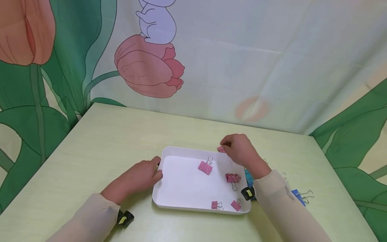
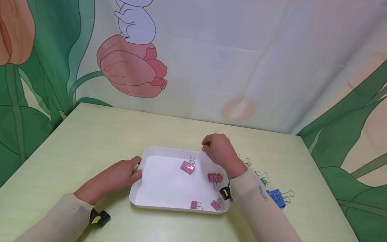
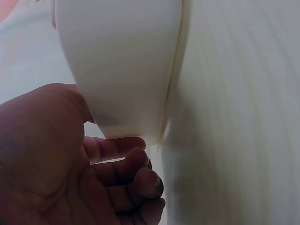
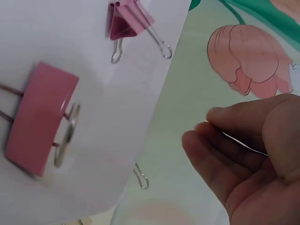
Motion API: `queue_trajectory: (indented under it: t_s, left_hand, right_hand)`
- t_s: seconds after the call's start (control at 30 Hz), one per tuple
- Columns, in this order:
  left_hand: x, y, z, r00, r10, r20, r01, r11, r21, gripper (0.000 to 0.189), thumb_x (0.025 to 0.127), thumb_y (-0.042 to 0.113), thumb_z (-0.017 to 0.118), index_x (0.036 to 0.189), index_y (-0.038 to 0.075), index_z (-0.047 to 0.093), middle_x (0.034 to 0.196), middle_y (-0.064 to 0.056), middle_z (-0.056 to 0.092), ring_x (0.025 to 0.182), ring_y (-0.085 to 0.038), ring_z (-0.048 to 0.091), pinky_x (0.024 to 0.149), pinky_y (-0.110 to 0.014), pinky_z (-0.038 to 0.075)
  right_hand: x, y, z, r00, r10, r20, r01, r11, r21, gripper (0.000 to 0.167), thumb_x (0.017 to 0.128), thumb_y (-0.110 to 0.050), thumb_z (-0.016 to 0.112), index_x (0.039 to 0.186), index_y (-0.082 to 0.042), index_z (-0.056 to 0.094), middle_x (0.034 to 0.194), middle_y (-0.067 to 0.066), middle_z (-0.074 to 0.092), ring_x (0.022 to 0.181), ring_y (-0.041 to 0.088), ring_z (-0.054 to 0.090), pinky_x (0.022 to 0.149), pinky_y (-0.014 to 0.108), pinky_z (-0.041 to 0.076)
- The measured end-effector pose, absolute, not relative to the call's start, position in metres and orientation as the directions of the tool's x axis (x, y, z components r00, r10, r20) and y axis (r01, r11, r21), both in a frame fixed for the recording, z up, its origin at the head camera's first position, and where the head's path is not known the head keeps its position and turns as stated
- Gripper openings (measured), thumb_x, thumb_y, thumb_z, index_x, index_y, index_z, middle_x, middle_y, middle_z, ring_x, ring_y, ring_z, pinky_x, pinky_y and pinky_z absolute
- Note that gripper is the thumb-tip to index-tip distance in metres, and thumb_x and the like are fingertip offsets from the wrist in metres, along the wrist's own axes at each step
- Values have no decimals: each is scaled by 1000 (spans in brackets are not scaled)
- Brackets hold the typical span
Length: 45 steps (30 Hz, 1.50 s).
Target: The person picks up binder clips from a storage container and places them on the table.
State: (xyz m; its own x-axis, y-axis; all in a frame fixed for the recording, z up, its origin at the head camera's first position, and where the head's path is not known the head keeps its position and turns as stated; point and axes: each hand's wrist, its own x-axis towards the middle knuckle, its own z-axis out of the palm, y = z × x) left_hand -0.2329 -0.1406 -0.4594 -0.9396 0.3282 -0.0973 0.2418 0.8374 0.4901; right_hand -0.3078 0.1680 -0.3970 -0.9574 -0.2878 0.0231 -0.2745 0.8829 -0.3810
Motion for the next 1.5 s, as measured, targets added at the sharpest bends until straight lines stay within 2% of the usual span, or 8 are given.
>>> queue_trajectory:
  t_s: [0.1, 0.3, 0.47, 0.63, 0.8, 1.1, 1.5]
  left_hand:
    - [-232, -140, -460, -939, 328, -98, 241, 836, 494, 30, 93, 22, 44, 114, 1, 47, 67, -3, 49, 66, -17, 46, 65, -31, 38]
    - [-232, -138, -461, -935, 338, -109, 243, 831, 501, 33, 93, 23, 43, 117, 0, 47, 67, -3, 48, 64, -16, 45, 63, -30, 36]
    - [-233, -140, -461, -938, 332, -100, 246, 839, 486, 33, 93, 23, 43, 117, 1, 47, 69, -3, 50, 66, -16, 46, 64, -31, 37]
    - [-233, -143, -460, -939, 326, -113, 236, 845, 479, 36, 93, 24, 43, 119, 0, 46, 72, -4, 52, 69, -18, 48, 67, -32, 39]
    - [-232, -144, -462, -939, 328, -107, 239, 843, 482, 34, 93, 24, 43, 118, 1, 47, 72, -4, 52, 69, -18, 48, 67, -32, 39]
    - [-233, -142, -462, -937, 340, -81, 262, 837, 481, 35, 92, 23, 43, 117, 0, 47, 72, -3, 52, 68, -17, 48, 66, -32, 39]
    - [-235, -142, -463, -938, 332, -98, 247, 840, 483, 38, 92, 24, 43, 121, -1, 47, 75, -4, 54, 69, -17, 48, 66, -32, 39]
  right_hand:
    - [-297, 167, -395, -946, -322, -32, -291, 891, -349, 19, 91, -17, 66, 106, -8, 72, 99, 6, 71, 81, 18, 60, 73, 29, 53]
    - [-268, 181, -391, -924, -359, -130, -325, 919, -224, 24, 87, -13, 69, 110, -6, 72, 106, 7, 70, 94, 19, 64, 82, 34, 55]
    - [-249, 192, -390, -918, -359, -168, -317, 920, -233, 26, 84, -12, 72, 109, -8, 72, 106, 6, 70, 95, 20, 63, 83, 35, 55]
    - [-242, 190, -391, -906, -395, -151, -346, 898, -271, 24, 84, -14, 73, 107, -9, 73, 103, 3, 71, 94, 18, 65, 83, 35, 55]
    - [-247, 178, -395, -896, -424, -129, -372, 878, -300, 27, 85, -16, 73, 110, -9, 72, 105, 3, 71, 95, 16, 66, 83, 33, 55]
    - [-270, 155, -403, -923, -370, -103, -318, 886, -337, 36, 86, -19, 72, 120, -10, 67, 110, 5, 70, 100, 19, 64, 86, 33, 54]
    - [-295, 138, -422, -931, -355, -82, -292, 862, -415, 27, 87, -16, 70, 113, -9, 71, 99, 2, 71, 88, 15, 62, 80, 30, 53]
